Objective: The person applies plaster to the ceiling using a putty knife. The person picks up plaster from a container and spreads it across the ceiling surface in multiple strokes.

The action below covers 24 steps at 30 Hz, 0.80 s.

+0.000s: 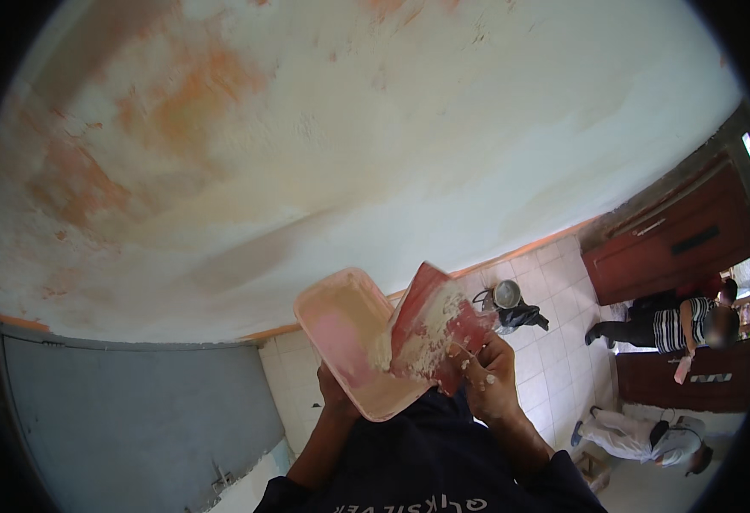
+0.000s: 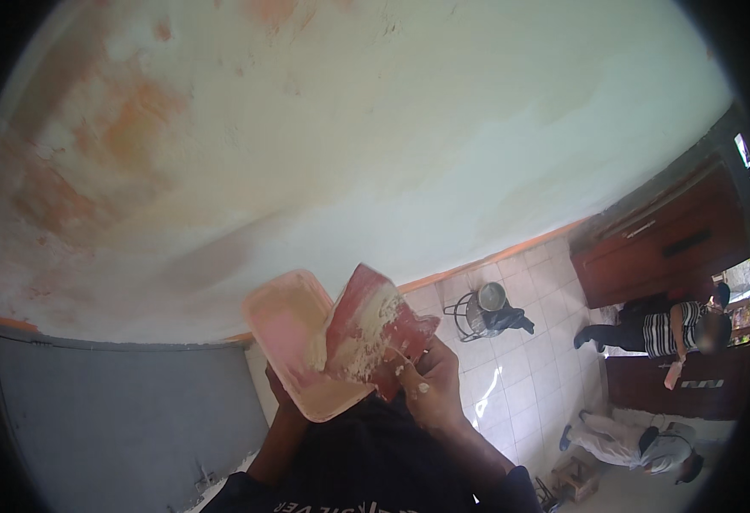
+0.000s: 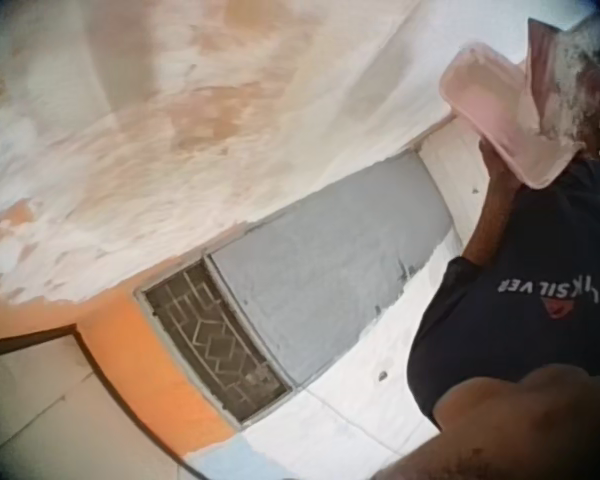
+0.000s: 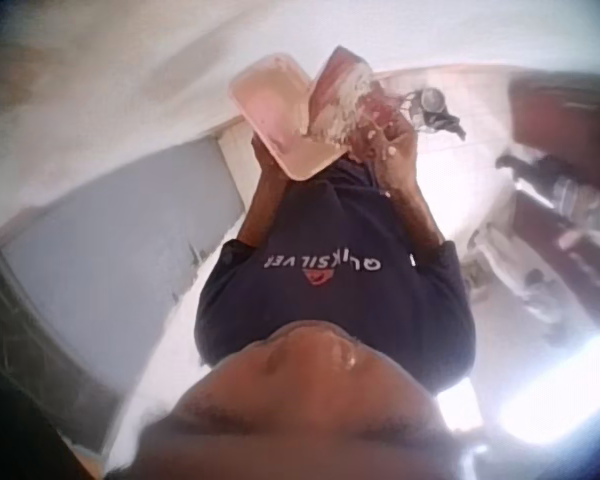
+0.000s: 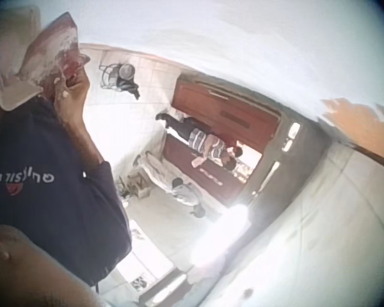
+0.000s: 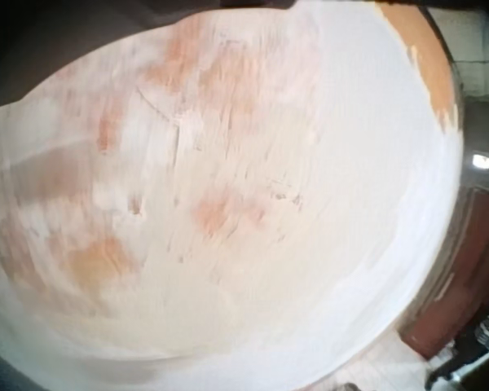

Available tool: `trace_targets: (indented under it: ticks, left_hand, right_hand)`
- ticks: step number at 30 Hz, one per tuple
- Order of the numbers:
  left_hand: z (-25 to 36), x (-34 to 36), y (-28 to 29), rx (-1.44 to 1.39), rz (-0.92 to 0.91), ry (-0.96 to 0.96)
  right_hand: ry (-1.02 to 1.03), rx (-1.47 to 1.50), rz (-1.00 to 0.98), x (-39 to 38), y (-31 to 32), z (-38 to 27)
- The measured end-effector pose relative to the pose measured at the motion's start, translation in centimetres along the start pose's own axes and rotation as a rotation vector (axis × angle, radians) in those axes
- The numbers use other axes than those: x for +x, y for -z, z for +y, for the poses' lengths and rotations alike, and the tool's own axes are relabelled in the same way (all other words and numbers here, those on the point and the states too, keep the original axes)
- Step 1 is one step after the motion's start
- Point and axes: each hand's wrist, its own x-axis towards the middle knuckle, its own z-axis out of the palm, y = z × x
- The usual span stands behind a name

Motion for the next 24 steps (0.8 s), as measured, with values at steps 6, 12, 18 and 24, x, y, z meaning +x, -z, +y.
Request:
trace_targets:
  ticks: [6, 12, 18, 24]
  left_hand:
    - [-0.3, 0.0, -3.3, 0.142, 0.247, -0.081]
    - [-0.2, -0.9, -0.7, -0.104, -0.037, -0.042]
    - [-0.1, -0.6, -0.2, -0.067, -0.264, -0.005]
    - [-0.4, -2.2, -0.8, 0.194, -0.373, -0.063]
  right_hand:
    - [-0.179, 0.25, -0.012, -0.2, 0.1, -0.3]
    - [-0.068, 0.367, -0.017, 0.2, -0.8, -0.9]
    - [-0.033, 0.388, -0.035, 0.5, -1.8, -2.2]
    - [0.01, 0.387, -0.12, -1.2, -2.2, -3.9]
